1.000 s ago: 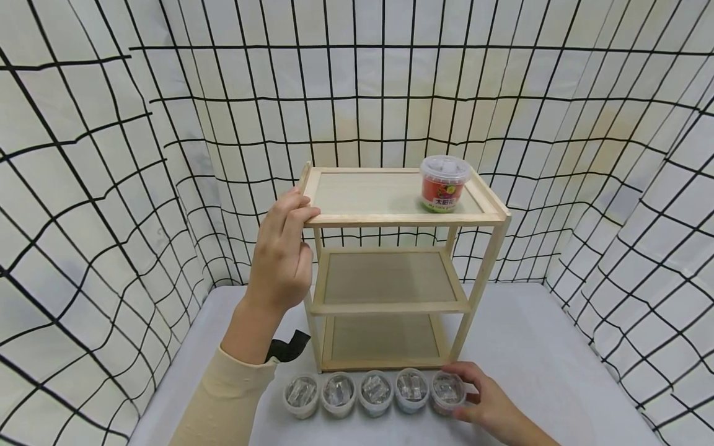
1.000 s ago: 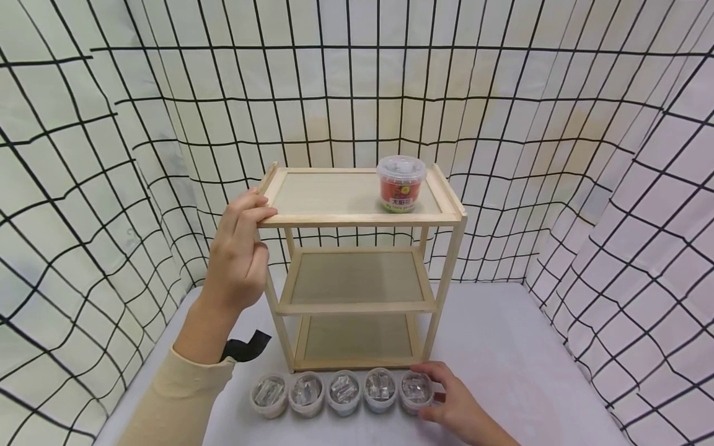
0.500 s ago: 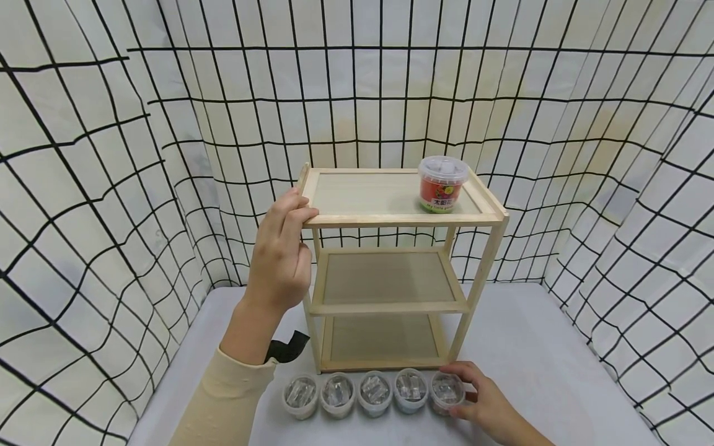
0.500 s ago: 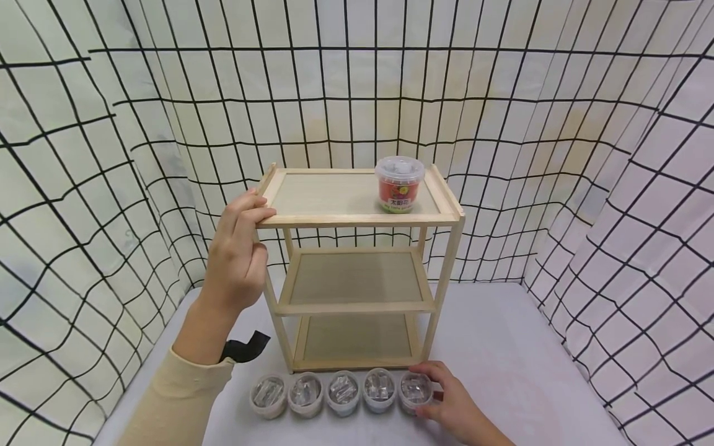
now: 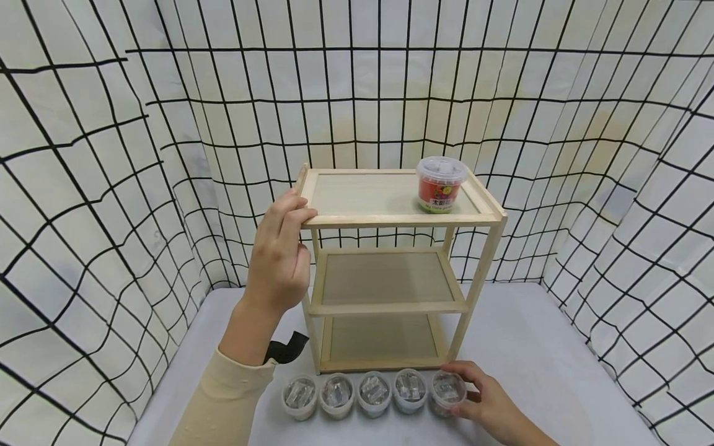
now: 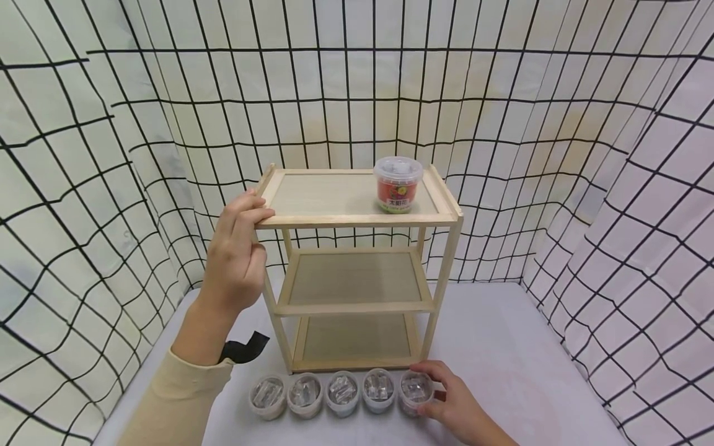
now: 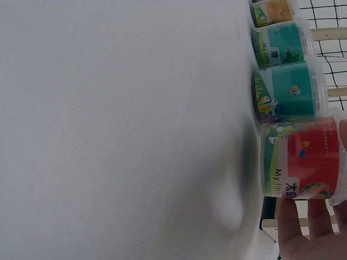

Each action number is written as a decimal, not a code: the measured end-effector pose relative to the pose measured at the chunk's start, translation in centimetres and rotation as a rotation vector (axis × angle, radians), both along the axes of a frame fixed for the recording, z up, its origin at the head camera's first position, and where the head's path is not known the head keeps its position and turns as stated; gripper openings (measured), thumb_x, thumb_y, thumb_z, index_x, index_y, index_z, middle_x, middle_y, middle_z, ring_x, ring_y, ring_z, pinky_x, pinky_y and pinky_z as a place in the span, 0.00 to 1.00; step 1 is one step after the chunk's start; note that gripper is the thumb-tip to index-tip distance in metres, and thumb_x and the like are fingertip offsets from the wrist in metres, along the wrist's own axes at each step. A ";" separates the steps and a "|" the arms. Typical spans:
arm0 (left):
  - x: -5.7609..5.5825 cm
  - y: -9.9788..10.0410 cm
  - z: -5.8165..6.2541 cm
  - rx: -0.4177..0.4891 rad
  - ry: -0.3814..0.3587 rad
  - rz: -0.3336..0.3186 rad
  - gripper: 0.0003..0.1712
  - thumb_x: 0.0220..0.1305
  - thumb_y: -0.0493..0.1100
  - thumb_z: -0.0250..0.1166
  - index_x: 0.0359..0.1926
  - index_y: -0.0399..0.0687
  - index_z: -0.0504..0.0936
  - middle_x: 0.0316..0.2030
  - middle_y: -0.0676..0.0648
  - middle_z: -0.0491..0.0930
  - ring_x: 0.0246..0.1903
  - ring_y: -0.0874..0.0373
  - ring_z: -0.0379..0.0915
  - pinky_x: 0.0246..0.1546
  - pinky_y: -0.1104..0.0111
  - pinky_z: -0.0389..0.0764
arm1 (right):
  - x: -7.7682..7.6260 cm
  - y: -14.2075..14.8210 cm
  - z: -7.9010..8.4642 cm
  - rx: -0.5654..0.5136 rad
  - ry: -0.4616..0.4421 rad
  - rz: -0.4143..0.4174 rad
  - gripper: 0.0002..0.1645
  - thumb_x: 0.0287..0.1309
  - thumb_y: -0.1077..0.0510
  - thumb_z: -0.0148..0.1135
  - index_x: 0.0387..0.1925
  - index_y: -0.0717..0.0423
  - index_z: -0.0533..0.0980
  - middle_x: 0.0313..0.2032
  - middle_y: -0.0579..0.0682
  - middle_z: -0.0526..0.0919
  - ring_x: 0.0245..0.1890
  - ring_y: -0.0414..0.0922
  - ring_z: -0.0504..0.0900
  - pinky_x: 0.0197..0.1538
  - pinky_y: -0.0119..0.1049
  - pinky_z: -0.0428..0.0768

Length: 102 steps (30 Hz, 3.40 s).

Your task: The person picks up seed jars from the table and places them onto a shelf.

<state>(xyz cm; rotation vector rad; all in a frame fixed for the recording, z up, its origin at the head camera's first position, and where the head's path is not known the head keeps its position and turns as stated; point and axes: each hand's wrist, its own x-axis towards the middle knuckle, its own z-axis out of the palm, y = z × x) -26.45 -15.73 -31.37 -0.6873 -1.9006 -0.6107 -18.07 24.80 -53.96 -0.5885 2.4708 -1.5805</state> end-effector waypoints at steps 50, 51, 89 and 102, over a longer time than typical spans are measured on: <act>0.0 0.0 -0.2 0.010 -0.002 0.002 0.31 0.55 0.31 0.43 0.59 0.35 0.78 0.64 0.35 0.76 0.75 0.43 0.69 0.78 0.51 0.69 | 1.4 0.3 6.3 -0.162 0.009 0.162 0.35 0.64 0.67 0.70 0.72 0.61 0.71 0.69 0.35 0.78 0.64 0.32 0.79 0.62 0.29 0.82; 0.0 0.0 -0.2 0.010 -0.003 0.003 0.31 0.55 0.31 0.43 0.59 0.35 0.78 0.64 0.36 0.76 0.76 0.43 0.69 0.78 0.51 0.69 | 1.4 0.3 6.5 -0.179 -0.003 0.172 0.35 0.65 0.68 0.69 0.72 0.61 0.71 0.69 0.36 0.78 0.64 0.33 0.79 0.62 0.29 0.82; -0.3 0.2 0.0 -0.001 0.002 -0.005 0.31 0.53 0.31 0.43 0.58 0.36 0.78 0.64 0.36 0.75 0.75 0.42 0.69 0.76 0.47 0.70 | 1.5 -0.8 13.0 -0.231 0.051 0.263 0.38 0.66 0.72 0.65 0.75 0.64 0.68 0.71 0.51 0.77 0.65 0.40 0.80 0.61 0.34 0.84; -0.1 0.0 -0.1 0.002 -0.009 0.000 0.31 0.54 0.31 0.43 0.58 0.35 0.78 0.64 0.36 0.75 0.76 0.42 0.69 0.77 0.49 0.70 | 1.5 -1.4 15.2 -0.247 0.083 0.314 0.38 0.65 0.74 0.65 0.75 0.65 0.67 0.73 0.54 0.74 0.64 0.43 0.80 0.61 0.35 0.84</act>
